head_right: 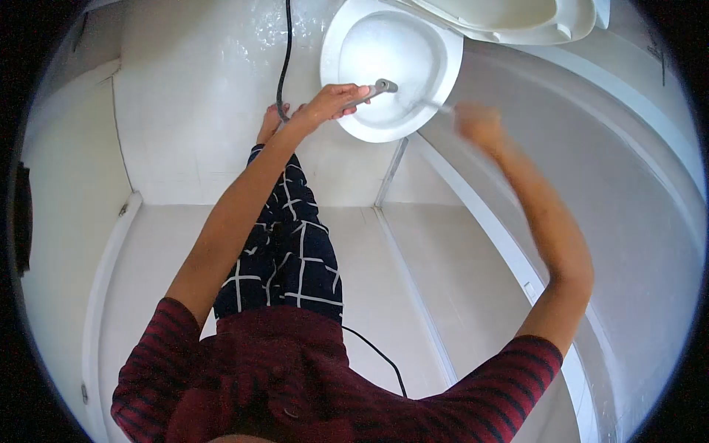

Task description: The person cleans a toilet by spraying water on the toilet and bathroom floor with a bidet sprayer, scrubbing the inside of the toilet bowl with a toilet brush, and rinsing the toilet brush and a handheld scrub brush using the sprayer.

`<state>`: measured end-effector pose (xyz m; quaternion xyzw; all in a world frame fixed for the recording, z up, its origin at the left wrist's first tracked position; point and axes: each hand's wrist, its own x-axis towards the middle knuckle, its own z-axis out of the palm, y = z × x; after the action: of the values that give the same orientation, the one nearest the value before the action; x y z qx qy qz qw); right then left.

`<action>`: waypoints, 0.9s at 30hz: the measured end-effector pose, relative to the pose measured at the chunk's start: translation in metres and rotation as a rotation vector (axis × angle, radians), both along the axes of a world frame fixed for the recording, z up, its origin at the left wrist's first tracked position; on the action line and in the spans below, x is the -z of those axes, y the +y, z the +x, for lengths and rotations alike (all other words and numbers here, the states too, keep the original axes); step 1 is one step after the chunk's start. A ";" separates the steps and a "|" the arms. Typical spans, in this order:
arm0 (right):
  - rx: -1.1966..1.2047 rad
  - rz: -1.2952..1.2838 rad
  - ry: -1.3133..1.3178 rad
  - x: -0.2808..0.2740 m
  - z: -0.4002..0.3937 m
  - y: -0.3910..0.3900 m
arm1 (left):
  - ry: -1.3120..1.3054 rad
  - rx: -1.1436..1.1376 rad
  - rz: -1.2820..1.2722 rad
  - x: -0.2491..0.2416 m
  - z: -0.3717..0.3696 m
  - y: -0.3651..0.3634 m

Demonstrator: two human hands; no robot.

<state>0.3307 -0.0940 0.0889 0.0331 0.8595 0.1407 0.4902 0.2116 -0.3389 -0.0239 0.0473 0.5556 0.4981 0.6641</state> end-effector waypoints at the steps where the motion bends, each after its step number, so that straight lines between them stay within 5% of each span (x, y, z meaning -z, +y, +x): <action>1: 0.182 0.007 0.067 0.000 -0.010 0.016 | 0.002 0.000 -0.011 -0.006 -0.004 -0.002; 4: -0.117 0.179 0.039 -0.007 -0.010 0.010 | 0.090 -0.010 0.020 0.009 -0.006 0.000; 8: 0.238 0.001 -0.287 -0.012 -0.014 -0.025 | 0.195 -0.055 0.020 0.009 -0.002 -0.006; 12: 0.226 0.229 0.000 -0.014 0.013 -0.007 | 0.234 -0.060 0.013 0.003 -0.010 -0.007; 14: 0.162 0.169 -0.131 0.002 0.048 -0.055 | 0.259 -0.086 0.014 0.003 -0.019 -0.010; 17: 0.272 -0.216 -0.003 0.028 0.046 -0.083 | 0.257 -0.168 -0.032 0.002 -0.032 -0.019; 19: 0.484 -0.431 0.439 0.050 0.021 -0.031 | 0.177 -0.257 -0.053 -0.014 -0.042 -0.019; 22: 0.645 -0.055 0.294 0.043 0.041 -0.015 | 0.236 -0.077 -0.103 -0.018 -0.061 -0.022; 23: 0.310 0.051 0.332 0.050 0.077 -0.047 | 0.254 -0.118 -0.097 -0.023 -0.060 -0.021; 27: 0.609 -0.225 0.379 0.097 0.037 -0.040 | 0.256 -0.073 -0.093 -0.013 -0.061 -0.022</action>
<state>0.3675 -0.1336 -0.0079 0.2583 0.8959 -0.1156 0.3426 0.1506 -0.3605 -0.0108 0.0594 0.6598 0.4854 0.5706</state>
